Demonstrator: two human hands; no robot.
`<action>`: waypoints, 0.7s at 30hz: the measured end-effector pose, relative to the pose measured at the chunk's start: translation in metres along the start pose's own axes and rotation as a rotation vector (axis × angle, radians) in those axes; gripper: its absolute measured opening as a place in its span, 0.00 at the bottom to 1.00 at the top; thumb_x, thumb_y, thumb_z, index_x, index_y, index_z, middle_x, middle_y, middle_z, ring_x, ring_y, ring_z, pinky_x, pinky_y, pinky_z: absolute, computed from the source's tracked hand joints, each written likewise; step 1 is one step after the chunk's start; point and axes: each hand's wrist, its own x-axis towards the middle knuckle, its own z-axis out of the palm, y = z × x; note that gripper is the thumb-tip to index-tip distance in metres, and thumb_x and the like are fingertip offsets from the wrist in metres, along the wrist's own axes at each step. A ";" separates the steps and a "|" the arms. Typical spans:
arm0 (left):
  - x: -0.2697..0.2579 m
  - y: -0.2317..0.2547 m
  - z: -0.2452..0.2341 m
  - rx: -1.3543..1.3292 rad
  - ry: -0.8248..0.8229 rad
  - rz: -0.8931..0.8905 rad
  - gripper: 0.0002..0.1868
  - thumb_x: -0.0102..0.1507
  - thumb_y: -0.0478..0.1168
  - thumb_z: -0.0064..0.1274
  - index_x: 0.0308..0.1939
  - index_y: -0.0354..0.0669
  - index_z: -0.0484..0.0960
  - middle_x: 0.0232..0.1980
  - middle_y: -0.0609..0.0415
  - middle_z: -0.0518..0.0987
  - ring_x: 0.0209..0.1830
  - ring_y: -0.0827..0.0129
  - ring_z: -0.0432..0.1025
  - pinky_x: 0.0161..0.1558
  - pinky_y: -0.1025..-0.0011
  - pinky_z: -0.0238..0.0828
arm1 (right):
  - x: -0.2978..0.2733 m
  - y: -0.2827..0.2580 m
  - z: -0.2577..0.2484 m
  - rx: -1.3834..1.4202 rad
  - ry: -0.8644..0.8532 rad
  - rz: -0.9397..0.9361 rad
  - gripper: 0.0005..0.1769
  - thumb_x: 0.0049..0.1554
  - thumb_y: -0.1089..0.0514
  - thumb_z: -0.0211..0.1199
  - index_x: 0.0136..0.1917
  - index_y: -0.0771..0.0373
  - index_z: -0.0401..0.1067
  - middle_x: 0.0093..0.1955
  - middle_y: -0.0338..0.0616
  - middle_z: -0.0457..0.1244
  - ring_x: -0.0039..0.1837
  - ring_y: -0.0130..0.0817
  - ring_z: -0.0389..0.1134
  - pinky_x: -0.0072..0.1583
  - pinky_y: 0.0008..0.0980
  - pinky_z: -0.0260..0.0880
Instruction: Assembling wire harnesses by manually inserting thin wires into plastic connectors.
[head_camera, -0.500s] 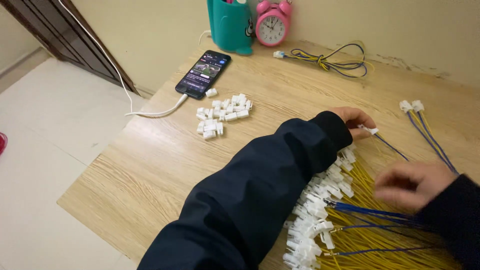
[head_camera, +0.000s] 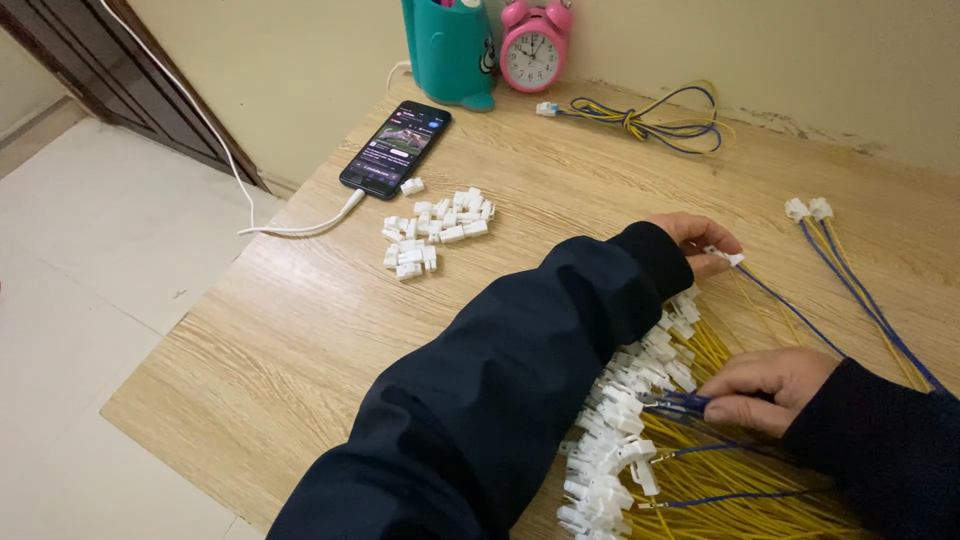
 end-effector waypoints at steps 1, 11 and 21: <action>-0.003 0.012 -0.004 -0.002 -0.004 0.001 0.08 0.56 0.37 0.60 0.39 0.52 0.84 0.30 0.63 0.82 0.26 0.82 0.68 0.32 0.84 0.64 | 0.001 0.001 -0.001 0.000 0.003 0.003 0.13 0.46 0.42 0.67 0.41 0.45 0.86 0.35 0.27 0.77 0.40 0.21 0.77 0.46 0.22 0.73; 0.001 -0.008 -0.008 -0.187 -0.067 -0.053 0.11 0.62 0.36 0.56 0.49 0.44 0.83 0.42 0.42 0.80 0.39 0.65 0.78 0.44 0.70 0.78 | 0.004 -0.018 -0.015 0.114 0.537 -0.015 0.11 0.43 0.56 0.73 0.42 0.54 0.83 0.31 0.43 0.70 0.34 0.33 0.71 0.38 0.34 0.71; -0.007 0.018 -0.016 -0.163 -0.055 -0.238 0.15 0.61 0.40 0.59 0.53 0.51 0.82 0.51 0.48 0.81 0.50 0.62 0.77 0.49 0.71 0.78 | 0.014 0.021 -0.025 0.277 0.830 0.296 0.05 0.50 0.54 0.68 0.43 0.52 0.79 0.27 0.34 0.67 0.30 0.21 0.66 0.35 0.20 0.66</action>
